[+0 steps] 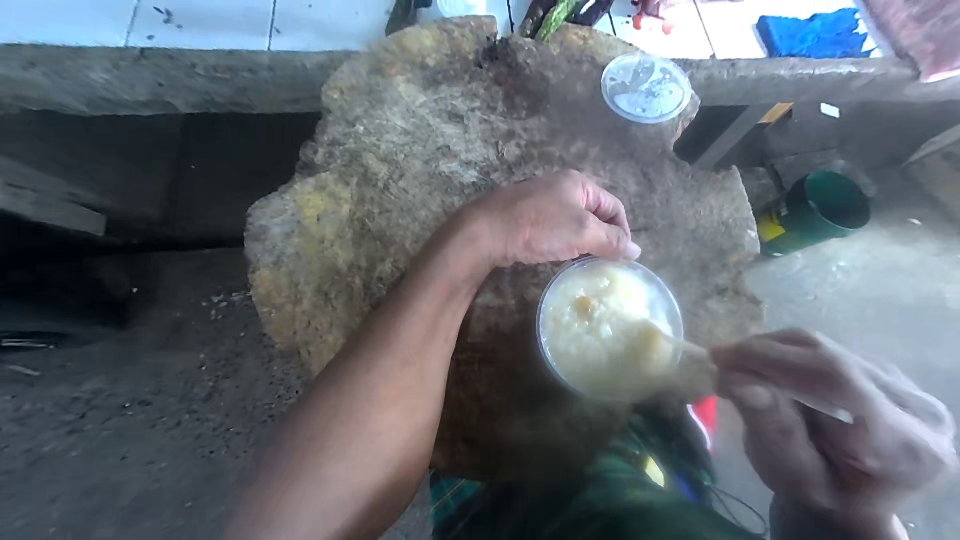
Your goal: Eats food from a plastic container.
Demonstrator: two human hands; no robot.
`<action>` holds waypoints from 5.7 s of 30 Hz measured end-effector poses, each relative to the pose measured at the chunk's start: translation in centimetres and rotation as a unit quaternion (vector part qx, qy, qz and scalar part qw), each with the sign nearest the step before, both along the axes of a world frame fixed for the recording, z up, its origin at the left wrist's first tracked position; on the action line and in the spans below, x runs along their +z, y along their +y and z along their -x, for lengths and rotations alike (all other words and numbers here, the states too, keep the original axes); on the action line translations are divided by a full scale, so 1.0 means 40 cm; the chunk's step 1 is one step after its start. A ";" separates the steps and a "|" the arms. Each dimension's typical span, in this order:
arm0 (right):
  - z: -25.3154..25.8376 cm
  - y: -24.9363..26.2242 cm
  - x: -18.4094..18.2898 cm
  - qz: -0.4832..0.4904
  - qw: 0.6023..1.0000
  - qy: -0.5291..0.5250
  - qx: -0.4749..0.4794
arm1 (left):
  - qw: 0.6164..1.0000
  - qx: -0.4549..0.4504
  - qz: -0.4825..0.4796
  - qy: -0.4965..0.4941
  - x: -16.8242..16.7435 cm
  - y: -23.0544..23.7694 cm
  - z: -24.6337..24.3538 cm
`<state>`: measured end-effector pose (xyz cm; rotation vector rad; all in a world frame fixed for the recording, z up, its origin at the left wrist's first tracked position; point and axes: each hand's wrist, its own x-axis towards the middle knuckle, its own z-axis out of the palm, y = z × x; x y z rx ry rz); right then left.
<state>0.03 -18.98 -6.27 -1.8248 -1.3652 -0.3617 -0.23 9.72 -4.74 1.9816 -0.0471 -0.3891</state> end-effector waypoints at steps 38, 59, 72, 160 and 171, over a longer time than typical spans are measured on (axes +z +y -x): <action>-0.033 0.060 0.031 0.013 0.992 0.046 0.120 | 1.000 -0.021 -0.017 -0.006 -0.009 0.013 0.001; -0.069 -0.014 0.020 0.023 0.978 0.163 0.125 | 0.999 -0.026 -0.027 -0.018 -0.009 0.005 -0.001; 0.006 -0.012 0.044 0.057 0.988 0.127 0.069 | 0.999 -0.022 -0.031 -0.026 -0.003 -0.004 0.010; -0.030 0.053 -0.025 -0.220 0.757 0.602 0.126 | 0.996 -0.064 0.037 0.054 -0.005 -0.001 0.010; -0.081 0.058 0.042 -0.213 0.693 0.655 0.214 | 0.998 0.004 0.002 -0.063 -0.026 0.010 -0.015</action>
